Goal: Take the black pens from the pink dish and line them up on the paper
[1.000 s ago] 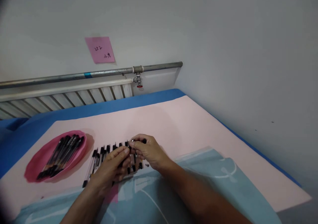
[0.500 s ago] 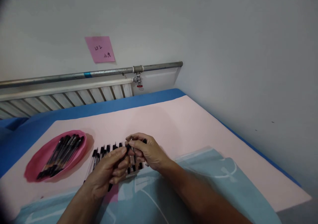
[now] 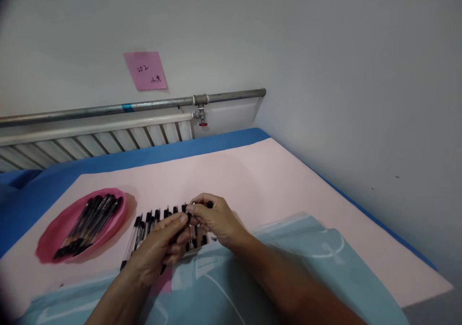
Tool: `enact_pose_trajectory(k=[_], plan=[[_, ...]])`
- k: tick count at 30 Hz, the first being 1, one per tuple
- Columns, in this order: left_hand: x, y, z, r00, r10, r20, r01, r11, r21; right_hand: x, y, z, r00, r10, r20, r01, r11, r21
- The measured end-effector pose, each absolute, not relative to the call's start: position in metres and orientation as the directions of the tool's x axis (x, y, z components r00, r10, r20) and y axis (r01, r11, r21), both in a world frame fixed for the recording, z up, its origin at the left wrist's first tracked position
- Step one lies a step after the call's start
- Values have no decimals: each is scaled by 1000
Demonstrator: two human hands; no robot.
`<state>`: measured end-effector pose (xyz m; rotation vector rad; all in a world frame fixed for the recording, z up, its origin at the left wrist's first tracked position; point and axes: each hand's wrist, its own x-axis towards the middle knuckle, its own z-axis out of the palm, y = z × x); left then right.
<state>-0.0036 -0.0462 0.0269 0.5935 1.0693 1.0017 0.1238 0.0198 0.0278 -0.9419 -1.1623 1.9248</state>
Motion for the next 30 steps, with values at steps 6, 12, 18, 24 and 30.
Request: enact_pose_trajectory(k=[6, 12, 18, 24, 30], plan=[[-12, -46, 28, 223, 866, -448, -417, 500, 759, 131, 25, 32, -651, 727, -221, -203, -447, -871], [-12, -46, 27, 259, 850, -459, -401, 527, 749, 138, 38, 33, -575, 807, -136, -408, -427, -807], [-6, -47, 28, 251, 847, -468, -360, 531, 767, 135, 40, 31, -347, 929, -132, -530, -310, -790], [-9, -47, 29, 200, 845, -496, -287, 535, 795, 145, 58, 33, -63, 996, -64, -557, -89, -826], [-13, -39, 23, -23, 913, -407, -420, 360, 833, 157, 69, 37, -116, 991, -60, -513, -111, -851]])
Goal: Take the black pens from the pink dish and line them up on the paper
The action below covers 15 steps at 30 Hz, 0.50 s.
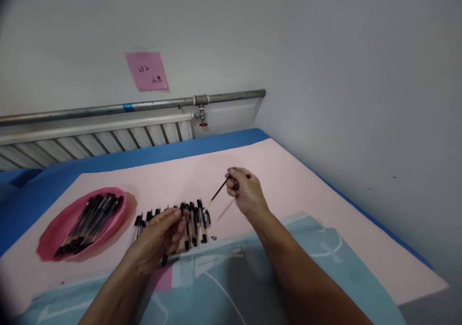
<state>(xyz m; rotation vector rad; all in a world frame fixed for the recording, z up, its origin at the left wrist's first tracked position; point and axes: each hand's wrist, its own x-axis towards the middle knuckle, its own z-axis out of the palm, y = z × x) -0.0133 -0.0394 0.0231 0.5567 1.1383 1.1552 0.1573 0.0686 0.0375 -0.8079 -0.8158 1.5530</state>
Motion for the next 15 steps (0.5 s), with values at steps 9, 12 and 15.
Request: enact_pose_trajectory(k=[9, 12, 15], plan=[[0, -40, 22, 42, 920, -390, -473, 362, 803, 120, 20, 17, -484, 838, -254, -24, -303, -953], [-1, -42, 20, 83, 922, -379, -459, 373, 806, 121, 22, 16, -481, 851, -211, 5, -239, -971], [-2, -43, 22, 111, 917, -384, -463, 390, 796, 126, 29, 21, -440, 882, -170, -6, -192, -981]])
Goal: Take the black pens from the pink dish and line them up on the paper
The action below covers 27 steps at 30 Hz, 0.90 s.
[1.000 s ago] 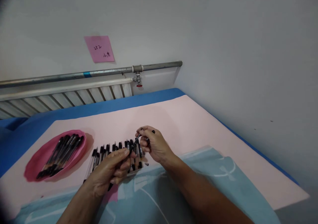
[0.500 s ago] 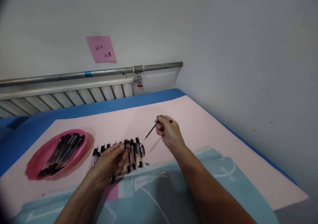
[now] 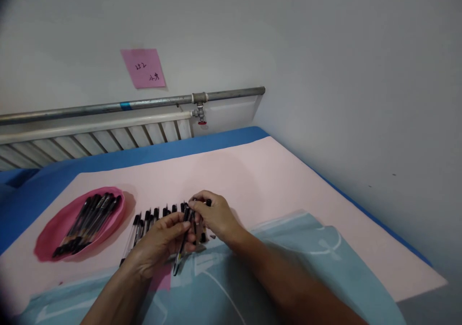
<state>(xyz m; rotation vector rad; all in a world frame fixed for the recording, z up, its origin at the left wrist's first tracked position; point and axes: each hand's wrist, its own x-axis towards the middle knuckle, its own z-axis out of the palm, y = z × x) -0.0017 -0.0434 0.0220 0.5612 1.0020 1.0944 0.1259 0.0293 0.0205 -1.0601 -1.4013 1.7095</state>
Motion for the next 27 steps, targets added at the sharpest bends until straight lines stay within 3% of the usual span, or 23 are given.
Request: enact_pose_trajectory(k=[4, 9, 17, 24, 27], plan=[[-1, -43, 25, 10, 906, -422, -525, 364, 769, 131, 34, 29, -335, 925, -180, -45, -206, -977], [-4, -38, 24, -145, 918, -369, -602, 214, 769, 126, 22, 28, -549, 803, -233, 179, -159, -971], [3, -41, 23, -95, 928, -360, -622, 226, 749, 118, 17, 13, -621, 730, -284, 334, -81, -939], [5, -42, 25, -80, 920, -383, -594, 265, 760, 122, 18, 22, -676, 657, -334, 296, -173, -939], [1, -42, 26, -144, 919, -367, -567, 227, 792, 132, 29, 28, -636, 690, -345, 284, -207, -936]])
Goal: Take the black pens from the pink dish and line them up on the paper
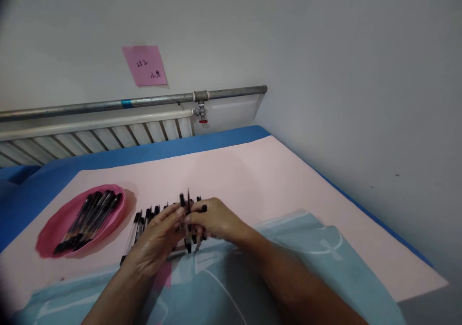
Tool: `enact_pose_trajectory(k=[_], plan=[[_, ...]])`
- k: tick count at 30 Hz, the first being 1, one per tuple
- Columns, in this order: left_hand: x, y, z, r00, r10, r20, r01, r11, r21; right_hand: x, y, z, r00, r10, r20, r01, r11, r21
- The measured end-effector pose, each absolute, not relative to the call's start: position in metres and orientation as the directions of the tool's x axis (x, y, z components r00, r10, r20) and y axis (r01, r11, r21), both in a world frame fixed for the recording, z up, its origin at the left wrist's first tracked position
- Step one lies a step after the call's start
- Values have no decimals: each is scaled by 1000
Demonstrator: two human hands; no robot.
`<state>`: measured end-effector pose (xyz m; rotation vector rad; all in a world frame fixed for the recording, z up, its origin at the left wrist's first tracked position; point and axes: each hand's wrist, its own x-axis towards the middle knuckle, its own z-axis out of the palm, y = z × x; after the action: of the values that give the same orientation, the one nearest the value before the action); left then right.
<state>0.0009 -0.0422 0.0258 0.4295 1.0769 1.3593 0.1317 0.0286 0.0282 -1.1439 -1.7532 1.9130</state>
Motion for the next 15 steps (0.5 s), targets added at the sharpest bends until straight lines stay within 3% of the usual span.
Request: enact_pose_trajectory(k=[4, 9, 15], plan=[[-9, -40, 22, -203, 925, -321, -523, 175, 834, 154, 58, 26, -497, 781, -378, 339, -226, -913], [-13, -39, 18, -170, 922, -348, -482, 230, 846, 167, 75, 12, -468, 687, -556, 574, -243, -782], [-9, -41, 22, -121, 931, -345, -411, 270, 871, 158, 70, 8, -454, 682, -574, 632, -208, -747]])
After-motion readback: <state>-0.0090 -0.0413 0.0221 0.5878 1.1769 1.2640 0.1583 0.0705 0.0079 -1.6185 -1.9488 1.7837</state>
